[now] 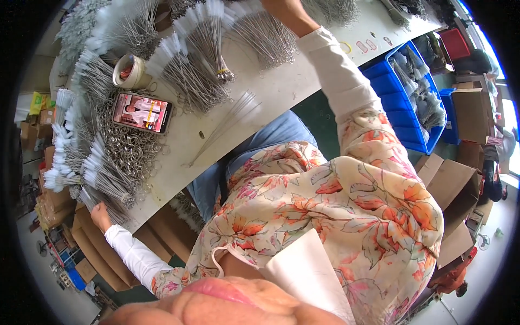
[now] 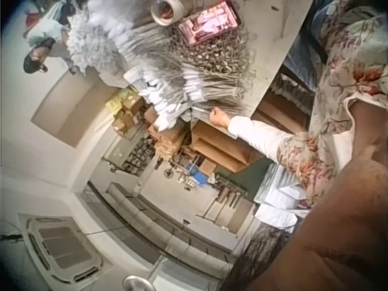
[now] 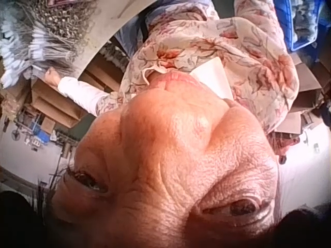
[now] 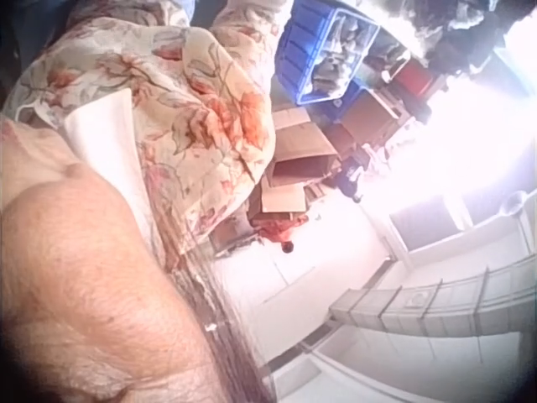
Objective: Assembling small white cleaning brushes onto metal rings at a workbench.
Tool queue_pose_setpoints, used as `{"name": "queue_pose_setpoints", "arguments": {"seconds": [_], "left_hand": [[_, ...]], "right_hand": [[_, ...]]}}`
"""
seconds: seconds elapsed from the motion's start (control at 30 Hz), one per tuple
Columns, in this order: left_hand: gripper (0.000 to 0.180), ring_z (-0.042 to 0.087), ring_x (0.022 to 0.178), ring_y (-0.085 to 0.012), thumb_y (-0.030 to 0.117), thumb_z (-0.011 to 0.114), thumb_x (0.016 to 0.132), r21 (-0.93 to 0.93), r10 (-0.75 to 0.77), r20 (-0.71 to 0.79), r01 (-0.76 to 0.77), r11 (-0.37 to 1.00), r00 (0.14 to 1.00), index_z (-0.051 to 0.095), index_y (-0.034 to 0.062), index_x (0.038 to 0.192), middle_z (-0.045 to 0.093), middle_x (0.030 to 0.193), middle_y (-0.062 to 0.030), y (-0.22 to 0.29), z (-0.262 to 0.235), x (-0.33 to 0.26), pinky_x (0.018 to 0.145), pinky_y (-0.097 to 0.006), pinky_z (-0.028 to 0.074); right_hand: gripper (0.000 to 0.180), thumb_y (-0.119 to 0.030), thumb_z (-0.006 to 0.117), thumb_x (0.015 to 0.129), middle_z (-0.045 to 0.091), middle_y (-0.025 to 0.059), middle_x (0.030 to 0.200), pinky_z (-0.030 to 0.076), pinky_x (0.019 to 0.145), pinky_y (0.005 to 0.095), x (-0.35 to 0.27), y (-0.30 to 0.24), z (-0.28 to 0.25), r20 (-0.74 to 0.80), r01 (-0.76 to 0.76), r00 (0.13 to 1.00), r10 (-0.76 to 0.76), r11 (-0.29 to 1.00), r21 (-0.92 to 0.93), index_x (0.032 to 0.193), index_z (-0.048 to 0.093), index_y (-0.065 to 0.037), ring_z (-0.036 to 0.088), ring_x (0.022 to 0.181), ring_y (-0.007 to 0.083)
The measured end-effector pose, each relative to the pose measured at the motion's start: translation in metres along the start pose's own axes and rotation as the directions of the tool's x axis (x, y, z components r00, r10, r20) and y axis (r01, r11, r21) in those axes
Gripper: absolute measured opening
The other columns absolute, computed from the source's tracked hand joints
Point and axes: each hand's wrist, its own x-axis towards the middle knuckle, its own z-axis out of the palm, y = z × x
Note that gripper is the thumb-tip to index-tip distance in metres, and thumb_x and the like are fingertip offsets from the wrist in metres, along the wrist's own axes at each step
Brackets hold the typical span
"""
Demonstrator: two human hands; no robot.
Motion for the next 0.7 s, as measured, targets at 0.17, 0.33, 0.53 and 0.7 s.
{"name": "queue_pose_setpoints", "arguments": {"seconds": [0.17,0.33,0.53,0.7], "left_hand": [[0.025,0.059,0.061,-0.0254,0.023,0.059,0.077,-0.158,-0.104,0.012,0.104,0.982,0.995,0.066,-0.0004,0.075,0.064,0.066,-0.0116,-0.019,0.002,0.005,0.063,-0.036,0.045],[0.028,0.055,0.056,-0.0208,0.022,0.05,0.078,-0.047,-0.145,-0.045,0.143,0.989,0.988,0.06,-0.003,0.072,0.064,0.068,-0.0094,-0.004,0.002,0.001,0.055,-0.034,0.043],[0.027,0.05,0.054,-0.0154,0.022,0.049,0.085,-0.49,-0.316,-0.229,0.172,0.855,0.921,0.058,-0.0014,0.097,0.064,0.078,-0.0075,0.046,-0.013,-0.022,0.047,-0.032,0.039],[0.027,0.05,0.076,-0.0101,0.022,0.05,0.092,-0.816,-0.43,-0.266,0.036,0.577,0.863,0.059,0.004,0.11,0.06,0.097,-0.0025,0.049,-0.035,-0.022,0.066,-0.024,0.038]], "right_hand": [[0.027,-0.033,0.066,0.07,0.066,0.0148,0.077,0.05,0.066,0.0386,0.001,0.032,0.01,0.195,-0.042,0.968,0.157,0.87,-0.492,0.078,0.07,-0.007,0.063,0.069,0.0292],[0.028,-0.034,0.067,0.067,0.066,0.0149,0.079,0.051,0.07,0.0402,0.005,0.047,0.019,0.235,-0.077,0.949,0.208,0.881,-0.468,0.079,0.07,-0.009,0.064,0.073,0.0316],[0.021,-0.027,0.064,0.071,0.065,0.0164,0.078,0.05,0.064,0.0384,0.015,0.086,0.023,0.319,-0.143,0.924,0.213,0.963,-0.231,0.081,0.069,-0.009,0.063,0.069,0.028],[0.022,-0.002,0.049,0.079,0.063,0.0073,0.081,0.047,0.058,0.0315,0.027,0.054,0.003,0.241,0.046,0.964,-0.117,0.959,0.28,0.096,0.063,-0.004,0.059,0.067,0.0161]]}}
